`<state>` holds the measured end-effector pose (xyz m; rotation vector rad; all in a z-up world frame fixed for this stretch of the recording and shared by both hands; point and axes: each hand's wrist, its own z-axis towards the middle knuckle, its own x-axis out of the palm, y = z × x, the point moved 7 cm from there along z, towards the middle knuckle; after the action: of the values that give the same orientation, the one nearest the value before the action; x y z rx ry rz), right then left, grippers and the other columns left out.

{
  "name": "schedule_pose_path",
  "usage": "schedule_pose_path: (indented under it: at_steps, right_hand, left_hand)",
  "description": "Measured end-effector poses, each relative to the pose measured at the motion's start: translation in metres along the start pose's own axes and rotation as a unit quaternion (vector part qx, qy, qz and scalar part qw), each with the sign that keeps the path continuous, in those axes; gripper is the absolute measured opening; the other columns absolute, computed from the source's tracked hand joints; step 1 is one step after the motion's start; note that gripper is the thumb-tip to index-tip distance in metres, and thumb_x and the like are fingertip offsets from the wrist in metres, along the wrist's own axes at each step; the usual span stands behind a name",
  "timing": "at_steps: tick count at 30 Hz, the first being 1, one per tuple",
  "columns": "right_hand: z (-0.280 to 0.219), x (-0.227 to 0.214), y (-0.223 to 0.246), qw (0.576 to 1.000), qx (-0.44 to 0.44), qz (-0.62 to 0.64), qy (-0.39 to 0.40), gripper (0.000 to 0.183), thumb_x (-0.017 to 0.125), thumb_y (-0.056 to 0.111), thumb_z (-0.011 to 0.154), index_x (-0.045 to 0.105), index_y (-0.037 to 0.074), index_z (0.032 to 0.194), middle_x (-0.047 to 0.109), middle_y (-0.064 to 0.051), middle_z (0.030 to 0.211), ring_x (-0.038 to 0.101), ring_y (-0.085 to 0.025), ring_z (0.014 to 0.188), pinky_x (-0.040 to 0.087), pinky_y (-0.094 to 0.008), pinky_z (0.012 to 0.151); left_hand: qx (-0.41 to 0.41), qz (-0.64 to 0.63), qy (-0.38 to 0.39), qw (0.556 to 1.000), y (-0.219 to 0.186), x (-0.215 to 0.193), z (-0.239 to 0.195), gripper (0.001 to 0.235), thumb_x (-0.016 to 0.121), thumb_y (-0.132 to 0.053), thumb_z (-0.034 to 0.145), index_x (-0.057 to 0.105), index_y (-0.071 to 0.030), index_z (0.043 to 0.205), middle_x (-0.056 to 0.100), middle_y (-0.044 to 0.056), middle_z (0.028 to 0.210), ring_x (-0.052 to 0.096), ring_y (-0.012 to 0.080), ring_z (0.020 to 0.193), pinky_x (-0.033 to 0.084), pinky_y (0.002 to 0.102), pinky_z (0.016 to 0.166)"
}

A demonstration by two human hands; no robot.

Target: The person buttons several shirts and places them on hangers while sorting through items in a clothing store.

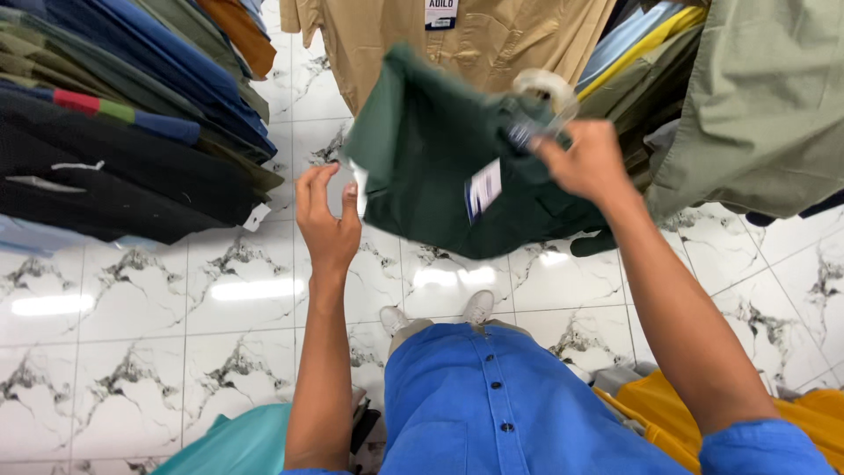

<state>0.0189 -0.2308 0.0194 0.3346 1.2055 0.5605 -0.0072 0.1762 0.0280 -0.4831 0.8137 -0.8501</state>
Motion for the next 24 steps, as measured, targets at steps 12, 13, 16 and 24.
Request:
schedule_pose_path:
  at_steps: [12, 13, 16, 24]
  right_hand:
    - [-0.027, 0.030, 0.068, 0.992, 0.091, 0.059, 0.070, 0.042, 0.081, 0.023, 0.093, 0.062, 0.008, 0.059, 0.052, -0.006, 0.045, 0.053, -0.030, 0.042, 0.040, -0.039, 0.049]
    - [-0.032, 0.031, 0.072, 0.993, 0.083, 0.049, 0.071, 0.041, 0.082, 0.024, 0.092, 0.062, 0.007, 0.060, 0.054, -0.008, 0.049, 0.054, -0.032, 0.046, 0.041, -0.040, 0.051]
    - [-0.030, 0.029, 0.080, 0.996, 0.056, 0.025, 0.062, 0.040, 0.085, 0.028, 0.088, 0.062, 0.005, 0.065, 0.059, -0.012, 0.056, 0.059, -0.037, 0.055, 0.043, -0.044, 0.057]
    - [-0.035, 0.034, 0.164, 0.985, 0.062, 0.096, 0.131, 0.056, 0.083, 0.021, 0.086, 0.040, 0.013, 0.050, 0.038, 0.003, 0.038, 0.029, -0.015, 0.035, 0.031, -0.031, 0.046]
  left_hand:
    - [0.090, -0.007, 0.077, 0.993, 0.005, 0.005, 0.010, 0.037, 0.073, -0.027, 0.102, 0.067, -0.006, 0.132, 0.056, 0.017, 0.133, 0.058, 0.0428, 0.128, 0.042, 0.058, 0.109]
    - [0.113, 0.017, 0.080, 0.990, 0.002, 0.005, 0.009, 0.042, 0.075, -0.032, 0.100, 0.067, -0.006, 0.132, 0.055, 0.017, 0.137, 0.055, 0.0432, 0.132, 0.038, 0.061, 0.111]
    - [0.142, 0.022, 0.094, 0.985, -0.004, 0.007, 0.022, 0.044, 0.075, -0.035, 0.100, 0.067, -0.008, 0.134, 0.053, 0.017, 0.142, 0.050, 0.0436, 0.138, 0.032, 0.064, 0.115]
    - [0.221, 0.080, 0.210, 0.949, -0.025, 0.010, 0.026, 0.088, 0.095, -0.030, 0.079, 0.052, -0.016, 0.154, 0.049, 0.017, 0.154, 0.035, 0.0446, 0.150, 0.019, 0.067, 0.120]
